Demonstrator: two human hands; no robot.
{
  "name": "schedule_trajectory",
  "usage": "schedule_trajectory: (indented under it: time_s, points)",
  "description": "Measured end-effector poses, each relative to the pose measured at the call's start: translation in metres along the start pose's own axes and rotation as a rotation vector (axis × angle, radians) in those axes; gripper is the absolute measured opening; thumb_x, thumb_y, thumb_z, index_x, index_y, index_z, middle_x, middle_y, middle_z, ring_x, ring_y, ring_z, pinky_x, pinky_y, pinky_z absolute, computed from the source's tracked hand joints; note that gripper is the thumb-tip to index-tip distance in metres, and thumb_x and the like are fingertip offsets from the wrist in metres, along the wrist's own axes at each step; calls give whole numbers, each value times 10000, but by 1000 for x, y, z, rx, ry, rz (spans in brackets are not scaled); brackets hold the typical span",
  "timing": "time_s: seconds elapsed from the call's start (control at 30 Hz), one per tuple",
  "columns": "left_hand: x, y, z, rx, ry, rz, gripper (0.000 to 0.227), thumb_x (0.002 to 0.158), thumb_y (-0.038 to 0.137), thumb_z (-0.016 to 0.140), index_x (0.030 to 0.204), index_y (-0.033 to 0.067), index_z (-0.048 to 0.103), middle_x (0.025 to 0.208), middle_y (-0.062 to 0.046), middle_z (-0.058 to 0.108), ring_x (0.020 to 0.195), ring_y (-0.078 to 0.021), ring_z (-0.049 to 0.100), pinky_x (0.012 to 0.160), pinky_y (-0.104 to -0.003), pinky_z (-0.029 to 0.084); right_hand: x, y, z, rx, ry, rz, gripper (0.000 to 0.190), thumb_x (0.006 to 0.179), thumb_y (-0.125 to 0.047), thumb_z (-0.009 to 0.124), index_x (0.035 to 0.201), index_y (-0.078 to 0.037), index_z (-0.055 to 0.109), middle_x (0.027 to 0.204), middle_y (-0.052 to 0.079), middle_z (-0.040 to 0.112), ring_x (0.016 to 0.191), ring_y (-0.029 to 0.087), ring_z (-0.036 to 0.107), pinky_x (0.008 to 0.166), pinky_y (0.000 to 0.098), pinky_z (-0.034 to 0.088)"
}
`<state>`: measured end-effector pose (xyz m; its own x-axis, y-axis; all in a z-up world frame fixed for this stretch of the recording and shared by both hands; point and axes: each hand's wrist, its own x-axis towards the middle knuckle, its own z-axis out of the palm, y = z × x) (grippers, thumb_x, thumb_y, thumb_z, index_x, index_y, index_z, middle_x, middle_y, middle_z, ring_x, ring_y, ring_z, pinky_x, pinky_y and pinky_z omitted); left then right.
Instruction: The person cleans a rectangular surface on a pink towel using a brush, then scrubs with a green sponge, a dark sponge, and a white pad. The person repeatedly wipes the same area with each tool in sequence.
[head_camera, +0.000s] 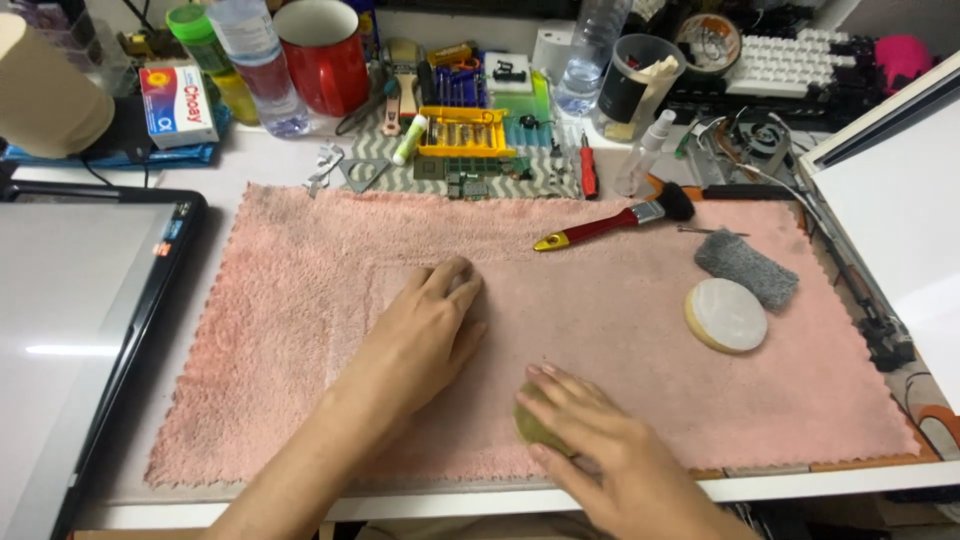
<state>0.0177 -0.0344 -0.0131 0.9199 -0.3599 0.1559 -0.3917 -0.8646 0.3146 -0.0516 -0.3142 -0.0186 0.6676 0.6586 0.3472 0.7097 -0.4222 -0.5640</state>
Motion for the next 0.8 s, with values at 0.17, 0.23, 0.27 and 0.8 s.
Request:
schedule_trajectory:
  time_s: [0.17,0.23,0.27,0.8]
  points:
    - [6,11,28,-33,34,22,542,941,146,787,1469,23,756,1455,-245,686,1438,-540,612,1089,-596,605,58,4,-26,-119,92,209,428,1029,-172,790,1442,-65,826,1469,309,772,1421,517,689,1168,627,572]
    - [13,20,30,-70,52,62,524,932,117,801,1443,8,766,1446,-248,703,1462,-544,601,1116,-592,588,75,27,-24,-154,145,247,393,1057,-174,778,1426,-46,823,1454,325,768,1415,514,693,1152,607,590]
    - [17,23,30,-107,43,52,540,948,146,786,1468,6,747,1455,-229,699,1469,-516,605,1115,-576,587,82,40,-23,-177,153,210,367,1058,-175,785,1404,-62,835,1454,304,776,1416,505,695,1152,592,593]
    - [12,27,34,-134,168,64,465,1139,282,668,1493,-20,670,1594,-224,609,1285,-416,633,1082,-540,513,-9,3,-11,-192,-34,130,526,1143,-218,603,1657,-105,614,1733,191,580,1614,416,536,1373,551,337]
